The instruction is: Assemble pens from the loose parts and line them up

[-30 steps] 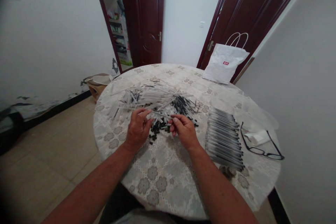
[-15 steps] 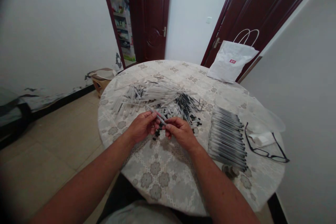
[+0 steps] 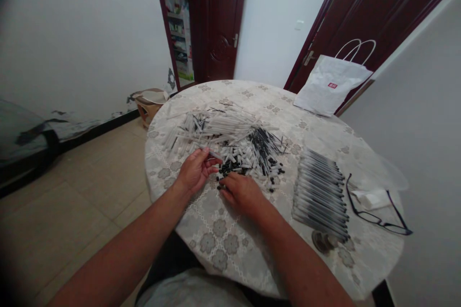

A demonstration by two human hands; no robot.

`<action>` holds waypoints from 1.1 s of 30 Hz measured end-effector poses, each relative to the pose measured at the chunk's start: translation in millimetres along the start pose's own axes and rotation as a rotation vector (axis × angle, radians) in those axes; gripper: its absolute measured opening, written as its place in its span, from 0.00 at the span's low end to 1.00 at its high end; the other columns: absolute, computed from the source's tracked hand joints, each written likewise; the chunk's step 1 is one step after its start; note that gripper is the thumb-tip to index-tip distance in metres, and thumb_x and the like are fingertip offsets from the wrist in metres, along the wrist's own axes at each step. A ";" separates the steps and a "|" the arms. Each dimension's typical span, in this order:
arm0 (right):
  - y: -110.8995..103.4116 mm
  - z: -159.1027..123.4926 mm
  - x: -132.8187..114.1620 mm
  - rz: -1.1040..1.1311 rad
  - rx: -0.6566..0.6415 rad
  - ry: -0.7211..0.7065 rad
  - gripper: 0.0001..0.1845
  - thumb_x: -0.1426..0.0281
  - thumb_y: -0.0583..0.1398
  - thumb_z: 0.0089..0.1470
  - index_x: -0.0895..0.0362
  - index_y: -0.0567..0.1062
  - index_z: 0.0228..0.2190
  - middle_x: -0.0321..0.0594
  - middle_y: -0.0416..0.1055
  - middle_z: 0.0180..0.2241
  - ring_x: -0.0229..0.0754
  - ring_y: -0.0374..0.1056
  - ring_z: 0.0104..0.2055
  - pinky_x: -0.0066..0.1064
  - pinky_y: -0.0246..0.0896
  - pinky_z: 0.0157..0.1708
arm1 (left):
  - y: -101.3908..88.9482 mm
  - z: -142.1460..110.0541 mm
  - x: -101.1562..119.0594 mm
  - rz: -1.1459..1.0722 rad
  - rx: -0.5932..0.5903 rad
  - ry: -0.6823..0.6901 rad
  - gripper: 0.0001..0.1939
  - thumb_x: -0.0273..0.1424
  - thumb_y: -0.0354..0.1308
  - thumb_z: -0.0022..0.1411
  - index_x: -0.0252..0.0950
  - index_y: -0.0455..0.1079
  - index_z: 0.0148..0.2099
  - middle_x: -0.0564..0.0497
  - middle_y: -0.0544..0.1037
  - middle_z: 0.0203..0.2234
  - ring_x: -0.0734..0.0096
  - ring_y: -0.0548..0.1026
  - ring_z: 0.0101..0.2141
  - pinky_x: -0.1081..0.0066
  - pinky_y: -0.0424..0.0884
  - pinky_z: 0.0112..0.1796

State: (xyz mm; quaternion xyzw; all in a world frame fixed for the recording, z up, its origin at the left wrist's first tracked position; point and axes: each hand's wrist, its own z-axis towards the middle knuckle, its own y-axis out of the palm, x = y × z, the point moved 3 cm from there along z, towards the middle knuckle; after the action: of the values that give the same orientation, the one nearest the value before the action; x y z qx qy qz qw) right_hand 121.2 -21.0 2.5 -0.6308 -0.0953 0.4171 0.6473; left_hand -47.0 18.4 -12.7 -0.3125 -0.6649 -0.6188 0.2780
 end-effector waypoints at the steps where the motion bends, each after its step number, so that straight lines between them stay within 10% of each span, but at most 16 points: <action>1: 3.8 1.6 -4.7 -0.090 -0.040 0.012 0.11 0.69 0.60 0.64 0.54 0.80 0.45 0.44 0.75 0.40 0.43 0.72 0.41 0.31 0.63 0.40 | -0.5 0.8 -0.8 0.008 0.002 0.005 0.19 0.40 0.69 0.59 0.35 0.65 0.40 0.49 0.81 0.33 0.64 0.83 0.32 0.72 0.78 0.25; 6: 17.3 8.0 -17.7 -0.279 -0.086 0.056 0.10 0.69 0.56 0.66 0.54 0.78 0.38 0.44 0.73 0.37 0.44 0.71 0.37 0.30 0.61 0.34 | -0.7 0.2 -2.5 0.041 0.001 0.011 0.21 0.39 0.70 0.57 0.38 0.62 0.43 0.49 0.81 0.35 0.62 0.84 0.35 0.71 0.79 0.29; 15: -9.8 -2.5 21.9 0.365 0.517 0.313 0.12 0.63 0.58 0.63 0.54 0.77 0.43 0.42 0.78 0.39 0.45 0.73 0.39 0.36 0.66 0.42 | 5.7 -5.3 -2.4 -0.001 -0.098 -0.018 0.22 0.41 0.67 0.61 0.42 0.57 0.47 0.50 0.81 0.38 0.58 0.85 0.39 0.60 0.80 0.41; 33: 5.9 3.5 34.1 0.728 0.571 0.377 0.11 0.62 0.65 0.57 0.54 0.77 0.39 0.38 0.78 0.35 0.41 0.72 0.36 0.32 0.66 0.39 | 5.4 -3.1 -11.6 0.043 -0.158 -0.079 0.20 0.36 0.68 0.61 0.40 0.59 0.46 0.45 0.84 0.39 0.60 0.85 0.38 0.56 0.78 0.46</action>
State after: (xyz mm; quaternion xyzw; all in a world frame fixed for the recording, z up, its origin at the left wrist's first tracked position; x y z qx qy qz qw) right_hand 138.1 3.2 -15.9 -0.4851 0.3677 0.5040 0.6127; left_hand -35.4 14.7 -17.7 -0.3722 -0.6174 -0.6505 0.2391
